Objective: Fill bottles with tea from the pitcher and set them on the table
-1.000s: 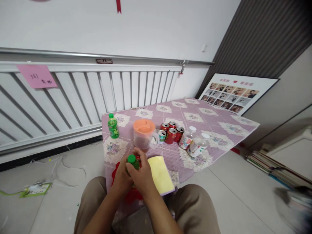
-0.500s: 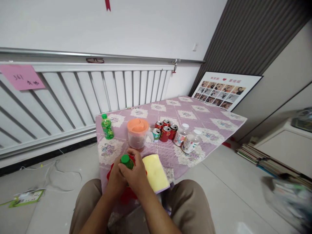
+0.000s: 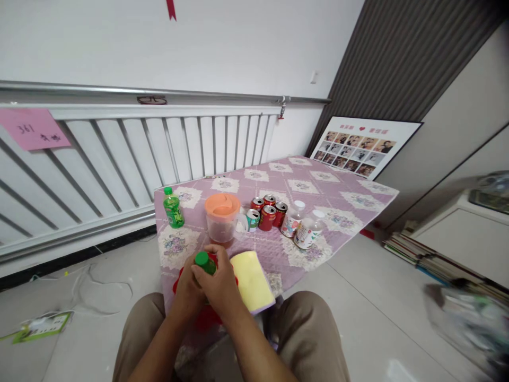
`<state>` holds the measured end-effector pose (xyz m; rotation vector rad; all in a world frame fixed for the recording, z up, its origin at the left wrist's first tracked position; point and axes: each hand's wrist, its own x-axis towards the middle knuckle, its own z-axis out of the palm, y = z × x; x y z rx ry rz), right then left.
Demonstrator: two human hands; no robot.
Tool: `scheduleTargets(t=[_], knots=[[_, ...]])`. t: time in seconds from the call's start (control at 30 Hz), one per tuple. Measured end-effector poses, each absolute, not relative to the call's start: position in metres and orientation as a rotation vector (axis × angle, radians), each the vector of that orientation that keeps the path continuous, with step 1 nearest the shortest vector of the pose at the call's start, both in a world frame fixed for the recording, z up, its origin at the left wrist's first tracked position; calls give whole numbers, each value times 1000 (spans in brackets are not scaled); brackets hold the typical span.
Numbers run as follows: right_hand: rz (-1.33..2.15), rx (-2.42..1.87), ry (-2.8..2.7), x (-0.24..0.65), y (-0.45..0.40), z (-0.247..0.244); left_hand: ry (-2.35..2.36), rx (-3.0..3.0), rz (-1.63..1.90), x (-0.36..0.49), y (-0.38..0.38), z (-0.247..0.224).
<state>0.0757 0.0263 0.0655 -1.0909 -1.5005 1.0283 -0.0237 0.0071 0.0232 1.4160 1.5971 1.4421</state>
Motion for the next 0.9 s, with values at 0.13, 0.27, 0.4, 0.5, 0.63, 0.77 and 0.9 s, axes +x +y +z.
scheduleTargets(t=[0.13,0.27,0.4,0.5,0.63,0.77,0.9], knots=[[928,-957,-1602,78,27,64,1595,1439,1478,-23,5,23],[932,-908,-1642,79,27,62,1599,1398,1488,-22,6,24],[1047,-1053,-1518,76,26,62,1566,1426,1442,-22,7,24],[1036,-1060,-1540,77,26,62,1616,1447,1468,-22,6,23],[928,-897,-1662,80,28,59,1636,1461,1485,-23,5,22],[926,-915,-1641,79,28,55,1633,1485,1488,-23,6,21],[962,-912,-1621,79,28,58,1628,1488,1473,-24,5,19]])
